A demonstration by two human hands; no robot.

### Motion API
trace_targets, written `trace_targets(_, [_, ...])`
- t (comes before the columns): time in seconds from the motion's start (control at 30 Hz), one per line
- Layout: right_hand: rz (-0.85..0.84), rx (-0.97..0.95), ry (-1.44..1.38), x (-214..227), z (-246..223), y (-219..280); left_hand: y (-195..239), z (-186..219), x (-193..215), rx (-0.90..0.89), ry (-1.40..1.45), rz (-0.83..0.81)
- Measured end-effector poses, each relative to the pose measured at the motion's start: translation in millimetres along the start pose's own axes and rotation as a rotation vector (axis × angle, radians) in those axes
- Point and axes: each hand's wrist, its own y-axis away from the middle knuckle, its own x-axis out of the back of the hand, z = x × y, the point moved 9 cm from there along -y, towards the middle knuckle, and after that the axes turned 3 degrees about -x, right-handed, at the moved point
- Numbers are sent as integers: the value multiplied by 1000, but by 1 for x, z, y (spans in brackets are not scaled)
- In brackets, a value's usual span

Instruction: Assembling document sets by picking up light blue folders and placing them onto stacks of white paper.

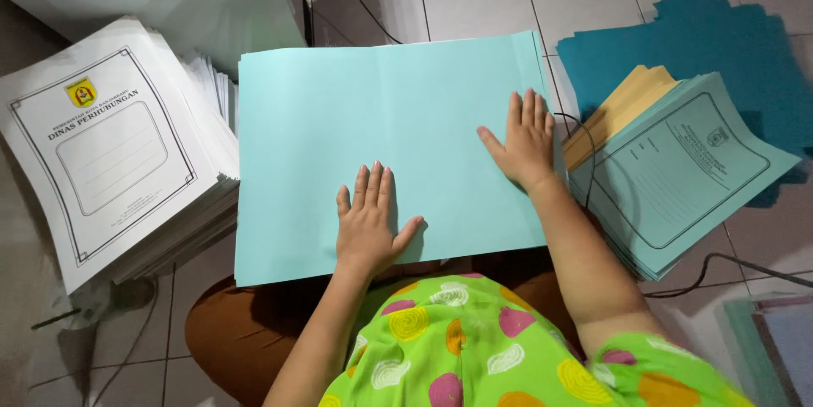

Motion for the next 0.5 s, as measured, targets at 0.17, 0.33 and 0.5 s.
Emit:
trace_targets(0.17, [12, -103, 33, -6, -6, -120, 1, -1, 2, 10, 17, 11])
trace_targets(0.33, [21, -73, -1, 0, -12, -49, 2, 0, 5, 12, 9, 41])
trace_targets(0.5, [28, -91, -64, 11, -2, 82, -5, 8, 1, 26, 10, 43])
